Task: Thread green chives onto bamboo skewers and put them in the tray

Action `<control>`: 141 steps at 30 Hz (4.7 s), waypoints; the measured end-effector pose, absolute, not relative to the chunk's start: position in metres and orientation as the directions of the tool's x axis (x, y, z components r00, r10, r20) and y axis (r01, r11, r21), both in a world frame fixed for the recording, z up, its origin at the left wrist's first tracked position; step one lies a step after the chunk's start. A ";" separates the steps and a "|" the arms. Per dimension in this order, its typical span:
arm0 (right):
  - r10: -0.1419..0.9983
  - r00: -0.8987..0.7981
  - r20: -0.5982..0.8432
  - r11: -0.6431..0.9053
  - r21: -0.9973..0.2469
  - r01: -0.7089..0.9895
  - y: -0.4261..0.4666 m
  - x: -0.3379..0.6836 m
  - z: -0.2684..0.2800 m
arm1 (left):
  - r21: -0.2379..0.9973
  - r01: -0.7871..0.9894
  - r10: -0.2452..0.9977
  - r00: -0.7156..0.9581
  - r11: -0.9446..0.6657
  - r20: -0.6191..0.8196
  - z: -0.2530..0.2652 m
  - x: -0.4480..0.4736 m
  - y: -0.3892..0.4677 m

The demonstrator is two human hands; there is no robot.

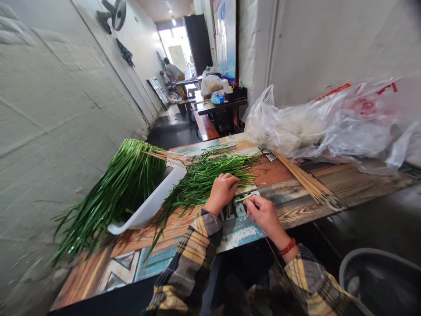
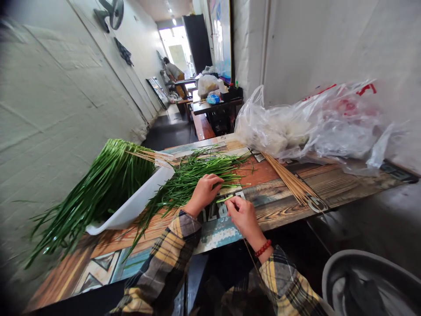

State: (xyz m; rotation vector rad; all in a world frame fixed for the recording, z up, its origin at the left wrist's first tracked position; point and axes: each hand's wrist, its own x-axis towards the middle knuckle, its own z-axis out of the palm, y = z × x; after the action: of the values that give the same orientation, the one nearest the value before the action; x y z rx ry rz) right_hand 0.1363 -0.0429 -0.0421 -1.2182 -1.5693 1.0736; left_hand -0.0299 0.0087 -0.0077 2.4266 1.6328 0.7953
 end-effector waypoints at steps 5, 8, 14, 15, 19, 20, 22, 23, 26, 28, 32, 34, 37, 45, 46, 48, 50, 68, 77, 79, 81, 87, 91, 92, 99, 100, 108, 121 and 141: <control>0.986 -0.152 0.074 0.104 -0.973 0.204 -0.040 0.135 -0.043 | 0.193 0.902 0.889 0.307 -0.385 0.339 -0.019 -0.026 0.013; 0.988 -0.142 0.059 0.089 -0.973 0.215 -0.040 0.134 -0.043 | 0.170 0.900 0.880 0.327 -0.402 0.345 -0.020 -0.026 0.010; 0.990 -0.126 0.058 0.082 -0.977 0.197 -0.039 0.135 -0.049 | 0.330 0.858 0.850 0.203 -0.394 0.487 -0.016 -0.027 0.003; 0.991 -0.115 0.064 0.085 -0.978 0.190 -0.038 0.135 -0.052 | 0.365 0.841 0.845 0.184 -0.400 0.502 -0.016 -0.027 0.002; 0.993 -0.073 0.098 0.109 -0.980 0.169 -0.037 0.136 -0.058 | 0.445 0.781 0.838 0.176 -0.438 0.516 -0.013 -0.027 -0.002; 0.993 -0.071 0.099 0.109 -0.981 0.158 -0.037 0.136 -0.058 | 0.455 0.771 0.838 0.180 -0.446 0.515 -0.013 -0.027 -0.003; 0.993 -0.070 0.091 0.099 -0.988 0.122 -0.038 0.136 -0.057 | 0.481 0.745 0.837 0.186 -0.462 0.515 -0.012 -0.026 -0.004; 0.994 -0.073 0.084 0.091 -0.991 0.101 -0.039 0.136 -0.056 | 0.502 0.726 0.838 0.189 -0.470 0.511 -0.013 -0.026 -0.005; 0.994 -0.075 0.080 0.083 -0.996 0.044 -0.041 0.137 -0.054 | 0.583 0.662 0.863 0.208 -0.471 0.460 -0.014 -0.025 -0.006; 0.994 -0.071 0.079 0.081 -0.996 0.027 -0.042 0.138 -0.054 | 0.621 0.636 0.880 0.225 -0.458 0.418 -0.016 -0.023 -0.006; 0.993 -0.040 0.109 0.110 -0.993 0.035 -0.043 0.139 -0.056 | 0.641 0.617 0.886 0.248 -0.457 0.392 -0.014 -0.022 -0.009; 0.991 -0.046 0.123 0.125 -0.991 0.041 -0.043 0.139 -0.056 | 0.646 0.606 0.883 0.259 -0.464 0.391 -0.012 -0.022 -0.010; 0.990 -0.052 0.131 0.135 -0.989 0.066 -0.042 0.139 -0.056 | 0.651 0.588 0.876 0.277 -0.480 0.395 -0.010 -0.021 -0.011; 0.987 -0.064 0.145 0.150 -0.985 0.087 -0.043 0.139 -0.056 | 0.685 0.538 0.870 0.260 -0.491 0.419 -0.008 -0.019 -0.011; 0.987 -0.067 0.145 0.151 -0.985 0.086 -0.043 0.139 -0.056 | 0.686 0.537 0.870 0.259 -0.491 0.420 -0.007 -0.019 -0.011; 0.987 -0.069 0.144 0.150 -0.985 0.086 -0.043 0.139 -0.055 | 0.687 0.536 0.870 0.257 -0.490 0.420 -0.008 -0.018 -0.011; 0.987 -0.073 0.143 0.150 -0.985 0.089 -0.043 0.139 -0.055 | 0.689 0.535 0.871 0.252 -0.489 0.423 -0.008 -0.018 -0.010; 0.980 -0.097 0.173 0.184 -0.977 0.110 -0.044 0.139 -0.052 | 0.681 0.535 0.862 0.231 -0.499 0.450 -0.009 -0.017 -0.010; 0.981 -0.095 0.168 0.178 -0.978 0.107 -0.042 0.140 -0.058 | 0.667 0.545 0.856 0.228 -0.508 0.465 -0.009 -0.016 -0.011; 0.982 -0.098 0.163 0.171 -0.981 0.088 -0.043 0.140 -0.057 | 0.668 0.546 0.857 0.229 -0.506 0.462 -0.010 -0.016 -0.011; 0.983 -0.099 0.156 0.165 -0.983 0.084 -0.043 0.139 -0.056 | 0.668 0.550 0.859 0.230 -0.502 0.457 -0.010 -0.016 -0.011; 0.984 -0.094 0.150 0.160 -0.981 0.113 -0.043 0.139 -0.053 | 0.655 0.556 0.853 0.236 -0.512 0.465 -0.010 -0.016 -0.011; 0.983 -0.097 0.153 0.164 -0.979 0.123 -0.043 0.140 -0.055 | 0.641 0.572 0.852 0.240 -0.512 0.466 -0.010 -0.016 -0.011; 0.983 -0.099 0.153 0.166 -0.978 0.130 -0.043 0.140 -0.056 | 0.637 0.577 0.852 0.243 -0.511 0.464 -0.010 -0.016 -0.011; 0.983 -0.096 0.157 0.168 -0.978 0.120 -0.042 0.140 -0.058 | 0.629 0.575 0.849 0.291 -0.523 0.440 -0.007 -0.017 -0.012; 0.984 -0.099 0.150 0.161 -0.981 0.113 -0.042 0.140 -0.057 | 0.633 0.571 0.850 0.296 -0.523 0.435 -0.007 -0.017 -0.012; 0.985 -0.107 0.133 0.140 -0.989 0.054 -0.045 0.140 -0.050 | 0.677 0.527 0.858 0.307 -0.513 0.411 -0.011 -0.019 -0.009; 0.978 -0.100 0.184 0.193 -0.977 0.087 -0.044 0.140 -0.050 | 0.723 0.498 0.865 0.406 -0.479 0.294 -0.007 -0.016 -0.016; 0.986 -0.108 0.124 0.140 -0.977 0.161 -0.051 0.140 -0.045 | 0.621 0.658 0.904 0.278 -0.425 0.324 -0.012 -0.029 -0.007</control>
State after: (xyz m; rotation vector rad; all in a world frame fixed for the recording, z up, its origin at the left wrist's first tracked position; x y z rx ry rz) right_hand 0.1404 -0.0515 -0.0448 -1.1829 -1.4652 1.0950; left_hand -0.0290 -0.0066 -0.0123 2.1880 1.4148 0.9268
